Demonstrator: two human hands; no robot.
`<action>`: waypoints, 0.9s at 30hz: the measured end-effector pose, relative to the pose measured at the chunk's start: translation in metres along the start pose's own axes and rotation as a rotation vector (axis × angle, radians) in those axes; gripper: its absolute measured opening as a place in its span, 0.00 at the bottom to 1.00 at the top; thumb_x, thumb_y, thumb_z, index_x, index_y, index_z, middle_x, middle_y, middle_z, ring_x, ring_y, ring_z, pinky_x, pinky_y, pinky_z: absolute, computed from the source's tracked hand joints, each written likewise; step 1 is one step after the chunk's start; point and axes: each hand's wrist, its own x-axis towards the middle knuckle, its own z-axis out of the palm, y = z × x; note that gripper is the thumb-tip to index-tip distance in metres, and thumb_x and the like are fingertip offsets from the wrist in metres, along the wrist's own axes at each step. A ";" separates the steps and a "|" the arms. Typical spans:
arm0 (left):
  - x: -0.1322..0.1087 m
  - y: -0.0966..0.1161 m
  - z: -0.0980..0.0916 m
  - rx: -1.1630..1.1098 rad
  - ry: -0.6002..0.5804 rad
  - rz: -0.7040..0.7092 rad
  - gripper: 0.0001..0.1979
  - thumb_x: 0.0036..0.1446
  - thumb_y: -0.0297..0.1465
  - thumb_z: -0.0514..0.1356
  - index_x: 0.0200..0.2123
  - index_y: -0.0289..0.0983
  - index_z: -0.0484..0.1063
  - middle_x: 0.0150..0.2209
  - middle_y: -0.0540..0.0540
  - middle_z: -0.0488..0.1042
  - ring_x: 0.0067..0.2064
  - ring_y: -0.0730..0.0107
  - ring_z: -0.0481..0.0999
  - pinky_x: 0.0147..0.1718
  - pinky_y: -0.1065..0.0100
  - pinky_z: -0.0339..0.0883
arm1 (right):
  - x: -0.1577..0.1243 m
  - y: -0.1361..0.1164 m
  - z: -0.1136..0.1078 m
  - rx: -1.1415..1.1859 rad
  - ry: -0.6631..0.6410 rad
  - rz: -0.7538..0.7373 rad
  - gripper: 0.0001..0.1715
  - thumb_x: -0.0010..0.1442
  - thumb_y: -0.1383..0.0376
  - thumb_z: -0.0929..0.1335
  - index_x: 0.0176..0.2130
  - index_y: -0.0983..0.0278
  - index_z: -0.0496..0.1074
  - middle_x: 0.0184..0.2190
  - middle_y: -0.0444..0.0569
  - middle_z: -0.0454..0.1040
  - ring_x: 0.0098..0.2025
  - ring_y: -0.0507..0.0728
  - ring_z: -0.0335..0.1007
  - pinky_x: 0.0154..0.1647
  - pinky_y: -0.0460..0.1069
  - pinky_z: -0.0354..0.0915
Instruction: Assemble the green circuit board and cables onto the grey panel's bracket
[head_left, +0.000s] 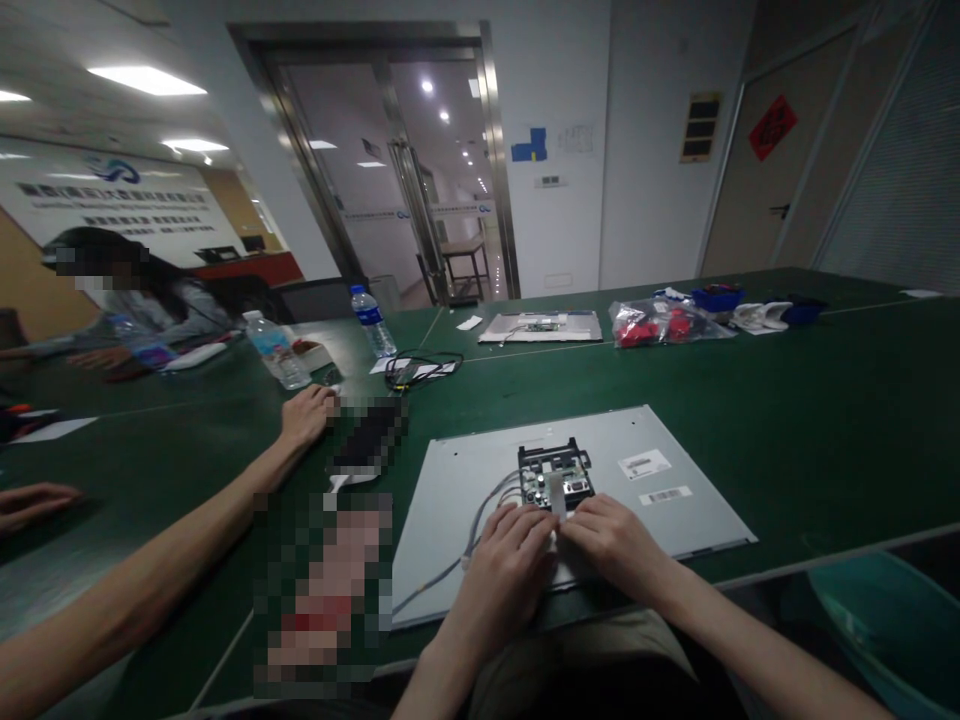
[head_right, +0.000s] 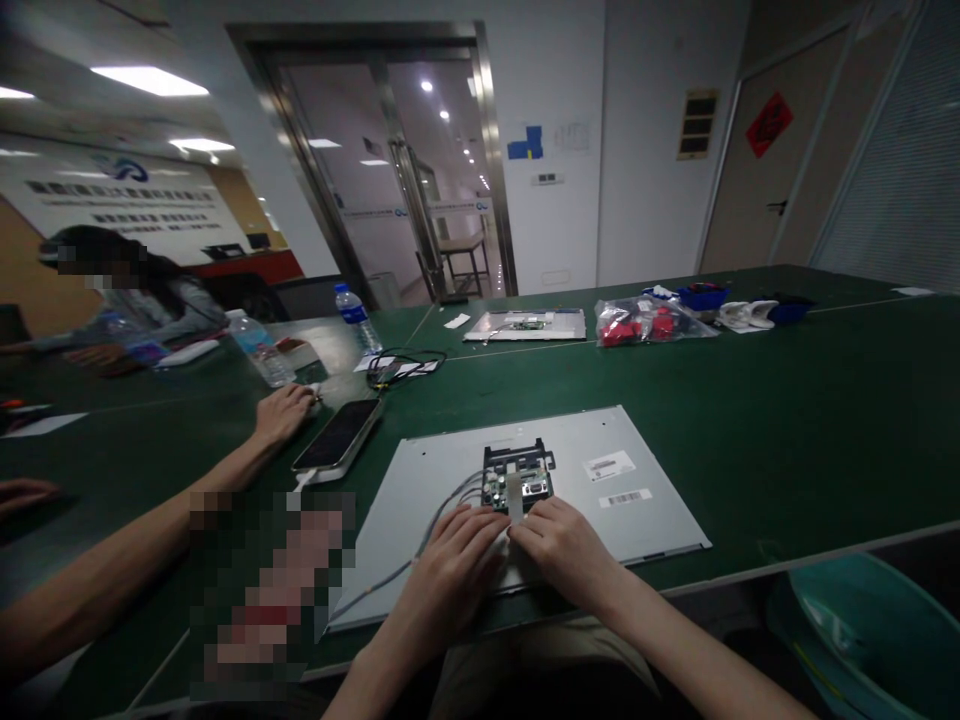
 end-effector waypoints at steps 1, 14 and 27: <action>0.000 0.002 0.001 -0.020 -0.014 -0.003 0.18 0.61 0.25 0.54 0.55 0.39 0.65 0.52 0.42 0.73 0.54 0.58 0.71 0.57 0.51 0.62 | 0.000 0.000 0.001 0.008 0.005 0.005 0.07 0.66 0.70 0.65 0.36 0.64 0.71 0.30 0.47 0.75 0.35 0.55 0.67 0.37 0.50 0.61; 0.002 0.007 0.001 -0.057 -0.122 -0.029 0.15 0.63 0.26 0.52 0.52 0.41 0.67 0.51 0.44 0.74 0.53 0.58 0.71 0.53 0.53 0.66 | -0.001 -0.003 -0.003 0.086 0.020 0.108 0.08 0.66 0.66 0.64 0.35 0.64 0.71 0.32 0.50 0.75 0.38 0.58 0.68 0.41 0.52 0.62; -0.001 0.006 0.002 0.006 -0.144 0.020 0.12 0.64 0.27 0.51 0.48 0.40 0.70 0.53 0.43 0.73 0.55 0.56 0.69 0.54 0.51 0.64 | 0.002 0.000 0.002 0.070 -0.040 0.162 0.23 0.64 0.64 0.65 0.59 0.65 0.65 0.58 0.54 0.68 0.61 0.62 0.59 0.61 0.59 0.59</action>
